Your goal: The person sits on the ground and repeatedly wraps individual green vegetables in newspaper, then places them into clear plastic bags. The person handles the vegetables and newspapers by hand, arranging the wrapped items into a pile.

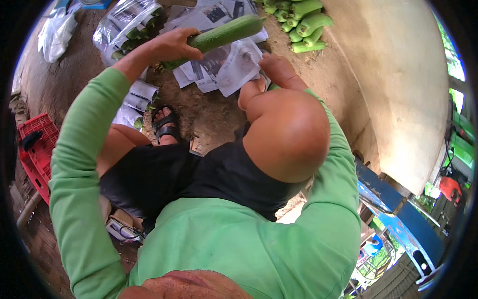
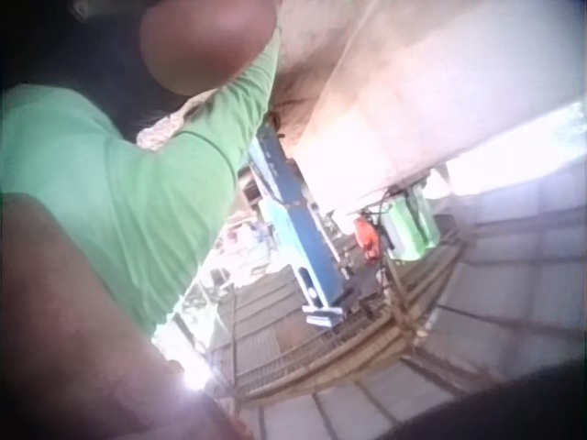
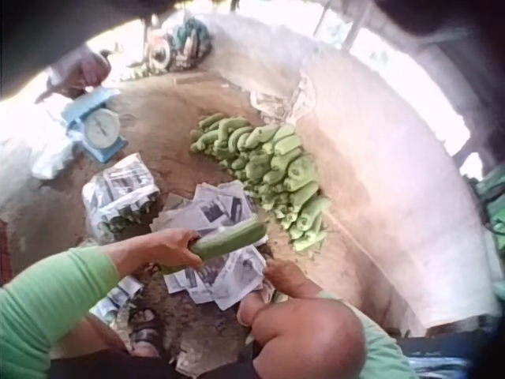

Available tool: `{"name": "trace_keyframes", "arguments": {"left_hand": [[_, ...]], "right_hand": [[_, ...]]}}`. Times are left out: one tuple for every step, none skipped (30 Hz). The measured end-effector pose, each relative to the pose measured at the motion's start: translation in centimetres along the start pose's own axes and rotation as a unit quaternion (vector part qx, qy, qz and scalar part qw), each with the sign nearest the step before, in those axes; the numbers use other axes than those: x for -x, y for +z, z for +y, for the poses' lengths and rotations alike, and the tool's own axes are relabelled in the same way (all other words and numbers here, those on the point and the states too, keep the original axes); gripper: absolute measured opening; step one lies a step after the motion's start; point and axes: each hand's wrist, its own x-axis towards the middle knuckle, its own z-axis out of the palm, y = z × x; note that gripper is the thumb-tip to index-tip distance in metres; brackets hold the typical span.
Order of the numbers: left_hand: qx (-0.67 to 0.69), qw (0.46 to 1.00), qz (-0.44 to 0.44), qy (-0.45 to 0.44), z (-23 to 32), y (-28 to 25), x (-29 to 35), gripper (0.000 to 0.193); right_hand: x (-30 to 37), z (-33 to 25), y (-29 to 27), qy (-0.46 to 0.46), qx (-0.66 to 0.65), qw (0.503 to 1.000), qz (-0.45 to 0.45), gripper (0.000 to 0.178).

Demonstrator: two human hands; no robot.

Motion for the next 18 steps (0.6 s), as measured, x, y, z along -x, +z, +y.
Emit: {"name": "trace_keyframes", "arguments": {"left_hand": [[-0.004, 1.000, -0.002, -0.007, -0.5, 1.4, -0.9, 0.067], [0.025, 1.000, -0.005, -0.018, -1.0, 3.1, -1.6, 0.068], [0.054, 0.998, -0.006, -0.034, -1.6, 4.9, -2.0, 0.069], [0.085, 0.996, -0.012, -0.033, -1.7, 7.1, -3.4, 0.070], [0.132, 0.991, 0.005, -0.035, -2.8, 9.8, -4.7, 0.070], [0.179, 0.982, 0.027, -0.048, -4.4, 12.6, -5.1, 0.071], [0.200, 0.977, 0.065, -0.047, -5.5, 15.0, -5.1, 0.069], [0.195, 0.976, 0.074, -0.068, -5.0, 16.3, -5.1, 0.070], [0.204, 0.973, 0.067, -0.080, -5.1, 17.0, -5.5, 0.071], [0.213, 0.971, 0.061, -0.093, -5.2, 17.6, -5.9, 0.072], [0.219, 0.970, 0.061, -0.090, -5.5, 18.2, -6.0, 0.072], [0.225, 0.969, 0.061, -0.088, -6.0, 18.6, -6.0, 0.072], [0.230, 0.969, 0.057, -0.076, -6.0, 18.9, -6.7, 0.073], [0.187, 0.978, 0.070, -0.056, -6.1, 19.2, -7.6, 0.074], [0.139, 0.985, 0.090, -0.048, -7.3, 19.4, -7.9, 0.075], [0.090, 0.989, 0.109, -0.041, -8.5, 19.6, -8.0, 0.076], [0.080, 0.991, 0.095, -0.043, -8.7, 19.6, -8.5, 0.076], [0.068, 0.993, 0.084, -0.046, -8.9, 19.3, -8.9, 0.076]], "right_hand": [[0.2, 0.1, -0.2, -0.002, 0.015, 1.000, 0.006, 0.007], [0.3, 0.0, -0.3, -0.005, 0.031, 0.999, 0.012, 0.005], [0.1, -0.5, 0.3, -0.002, 0.074, 0.997, 0.009, 0.005], [1.4, 0.6, 0.8, 0.006, 0.094, 0.995, 0.010, 0.005], [1.8, 1.2, 1.9, 0.005, 0.108, 0.994, 0.017, 0.007], [1.3, 1.1, 2.7, -0.006, 0.117, 0.993, 0.025, 0.009], [0.7, 0.7, 2.9, -0.004, 0.119, 0.992, 0.042, 0.008], [1.0, 0.5, 2.9, 0.006, 0.123, 0.991, 0.052, 0.007], [1.4, 0.4, 2.8, 0.014, 0.127, 0.990, 0.063, 0.007], [1.4, 0.2, 2.7, 0.012, 0.112, 0.991, 0.073, 0.006], [1.2, -0.1, 2.7, 0.009, 0.097, 0.992, 0.084, 0.006], [0.9, -0.4, 2.7, 0.006, 0.082, 0.992, 0.095, 0.006], [1.2, -0.1, 2.7, 0.012, 0.084, 0.993, 0.088, 0.005], [1.5, 0.2, 2.8, 0.019, 0.086, 0.993, 0.080, 0.005], [0.8, 0.0, 3.2, 0.014, 0.080, 0.994, 0.080, 0.004], [0.2, 0.0, 3.5, 0.010, 0.081, 0.994, 0.071, 0.004], [0.3, 0.4, 3.9, 0.015, 0.087, 0.994, 0.058, 0.004], [0.2, 0.7, 4.0, 0.019, 0.092, 0.995, 0.046, 0.005]]}}
